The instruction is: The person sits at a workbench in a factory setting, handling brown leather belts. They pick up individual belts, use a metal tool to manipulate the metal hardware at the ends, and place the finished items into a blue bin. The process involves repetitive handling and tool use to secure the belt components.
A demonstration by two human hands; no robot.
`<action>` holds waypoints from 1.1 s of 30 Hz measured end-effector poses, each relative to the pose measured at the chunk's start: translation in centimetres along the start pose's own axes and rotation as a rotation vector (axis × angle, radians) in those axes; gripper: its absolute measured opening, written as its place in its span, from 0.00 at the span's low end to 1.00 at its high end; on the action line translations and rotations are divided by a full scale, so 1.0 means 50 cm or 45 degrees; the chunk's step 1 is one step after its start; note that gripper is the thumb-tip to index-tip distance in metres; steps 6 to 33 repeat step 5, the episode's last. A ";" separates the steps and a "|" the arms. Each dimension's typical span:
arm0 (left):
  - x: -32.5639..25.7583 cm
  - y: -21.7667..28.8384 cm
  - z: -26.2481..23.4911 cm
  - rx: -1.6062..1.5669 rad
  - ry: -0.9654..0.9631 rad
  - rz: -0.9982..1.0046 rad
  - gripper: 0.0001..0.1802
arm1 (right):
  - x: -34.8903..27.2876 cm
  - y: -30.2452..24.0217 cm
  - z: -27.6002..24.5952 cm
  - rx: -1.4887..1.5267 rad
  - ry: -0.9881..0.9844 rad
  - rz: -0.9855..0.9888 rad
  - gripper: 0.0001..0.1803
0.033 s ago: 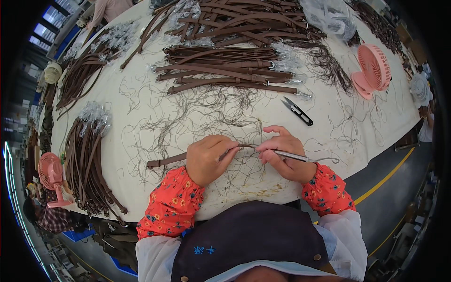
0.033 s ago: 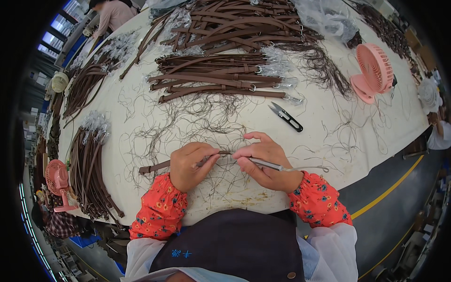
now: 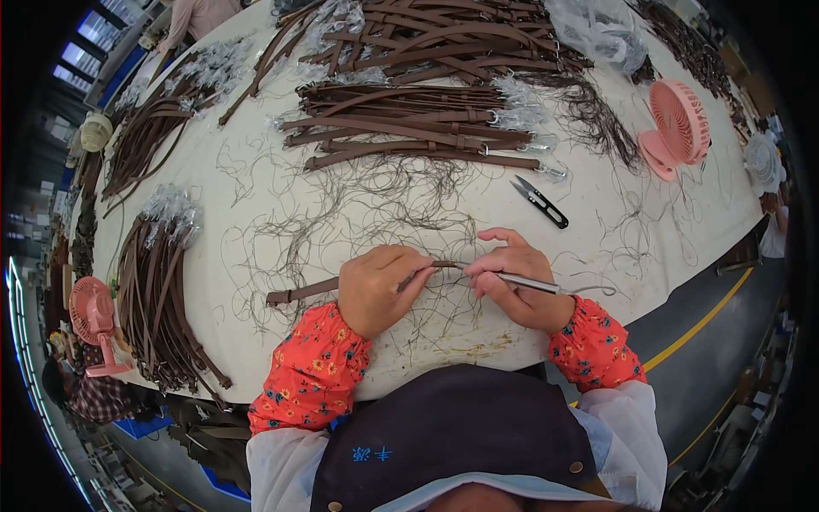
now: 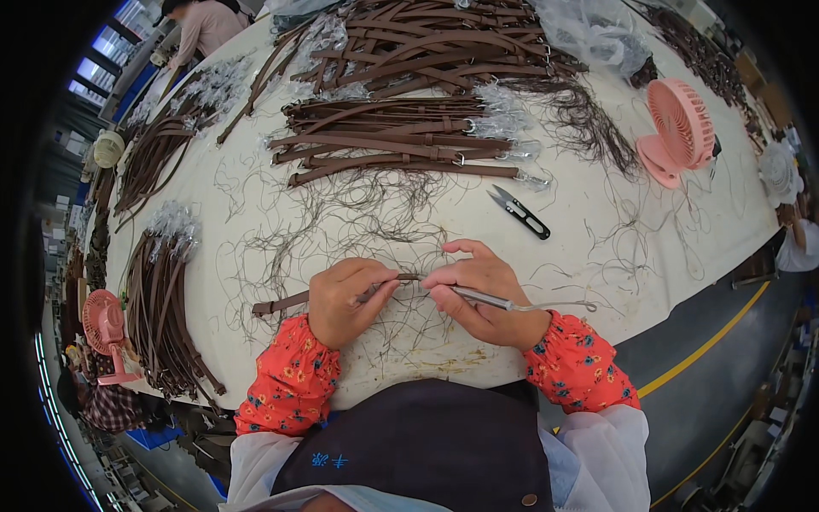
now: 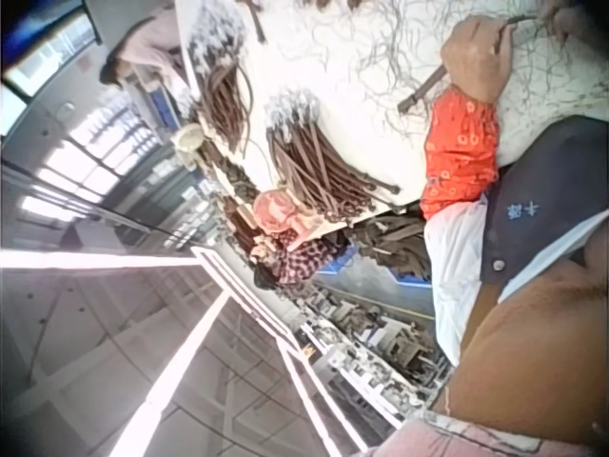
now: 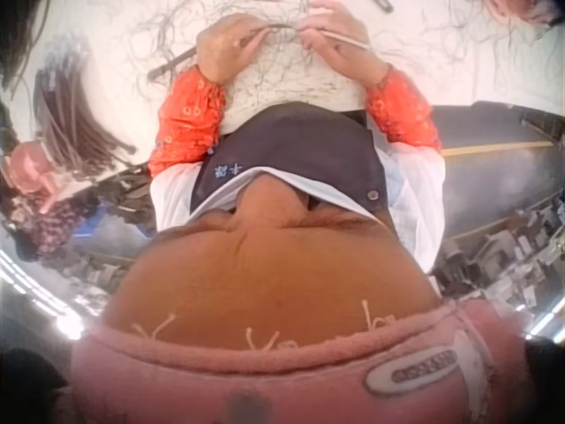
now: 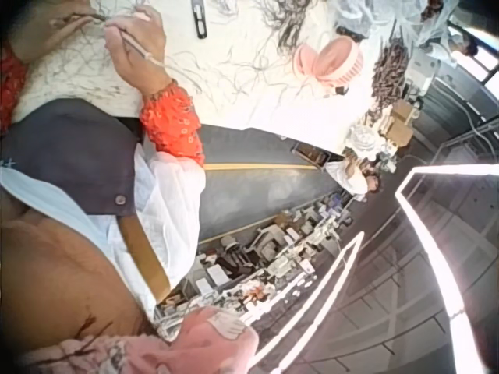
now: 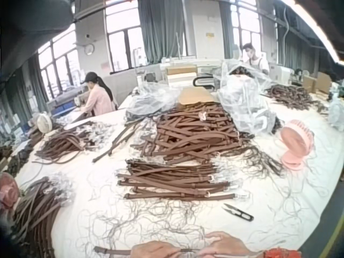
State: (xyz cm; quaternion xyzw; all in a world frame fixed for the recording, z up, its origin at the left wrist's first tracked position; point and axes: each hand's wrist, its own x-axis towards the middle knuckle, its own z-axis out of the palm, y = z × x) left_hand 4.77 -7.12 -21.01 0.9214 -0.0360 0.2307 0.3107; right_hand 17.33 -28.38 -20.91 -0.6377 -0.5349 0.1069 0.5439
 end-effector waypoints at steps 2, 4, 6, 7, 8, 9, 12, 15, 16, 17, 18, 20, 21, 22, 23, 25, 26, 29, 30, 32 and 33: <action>0.000 0.000 0.000 0.001 0.005 0.008 0.06 | -0.001 0.001 0.001 -0.009 -0.007 -0.002 0.06; -0.001 -0.003 0.001 0.006 0.004 0.021 0.06 | 0.000 0.001 0.000 -0.016 -0.020 -0.002 0.06; -0.001 -0.005 0.003 0.010 0.003 0.027 0.06 | 0.002 0.000 0.000 -0.019 -0.030 -0.003 0.07; -0.001 -0.005 0.003 0.010 0.003 0.027 0.06 | 0.002 0.000 0.000 -0.019 -0.030 -0.003 0.07; -0.001 -0.005 0.003 0.010 0.003 0.027 0.06 | 0.002 0.000 0.000 -0.019 -0.030 -0.003 0.07; -0.001 -0.005 0.003 0.010 0.003 0.027 0.06 | 0.002 0.000 0.000 -0.019 -0.030 -0.003 0.07; -0.001 -0.005 0.003 0.010 0.003 0.027 0.06 | 0.002 0.000 0.000 -0.019 -0.030 -0.003 0.07; -0.001 -0.005 0.003 0.010 0.003 0.027 0.06 | 0.002 0.000 0.000 -0.019 -0.030 -0.003 0.07; -0.001 -0.005 0.003 0.010 0.003 0.027 0.06 | 0.002 0.000 0.000 -0.019 -0.030 -0.003 0.07; -0.001 -0.005 0.003 0.010 0.003 0.027 0.06 | 0.002 0.000 0.000 -0.019 -0.030 -0.003 0.07; -0.001 -0.005 0.003 0.010 0.003 0.027 0.06 | 0.002 0.000 0.000 -0.019 -0.030 -0.003 0.07; -0.001 -0.005 0.003 0.010 0.003 0.027 0.06 | 0.002 0.000 0.000 -0.019 -0.030 -0.003 0.07; -0.001 -0.005 0.003 0.010 0.003 0.027 0.06 | 0.002 0.000 0.000 -0.019 -0.030 -0.003 0.07; -0.001 -0.005 0.003 0.010 0.003 0.027 0.06 | 0.002 0.000 0.000 -0.019 -0.030 -0.003 0.07; -0.001 -0.005 0.003 0.010 0.003 0.027 0.06 | 0.002 0.000 0.000 -0.019 -0.030 -0.003 0.07; -0.001 -0.005 0.003 0.010 0.003 0.027 0.06 | 0.002 0.000 0.000 -0.019 -0.030 -0.003 0.07; -0.001 -0.005 0.003 0.010 0.003 0.027 0.06 | 0.002 0.000 0.000 -0.019 -0.030 -0.003 0.07; -0.001 -0.005 0.003 0.010 0.003 0.027 0.06 | 0.002 0.000 0.000 -0.019 -0.030 -0.003 0.07; -0.001 -0.005 0.003 0.010 0.003 0.027 0.06 | 0.002 0.000 0.000 -0.019 -0.030 -0.003 0.07; -0.001 -0.005 0.003 0.010 0.003 0.027 0.06 | 0.002 0.000 0.000 -0.019 -0.030 -0.003 0.07; -0.001 -0.005 0.003 0.010 0.003 0.027 0.06 | 0.002 0.000 0.000 -0.019 -0.030 -0.003 0.07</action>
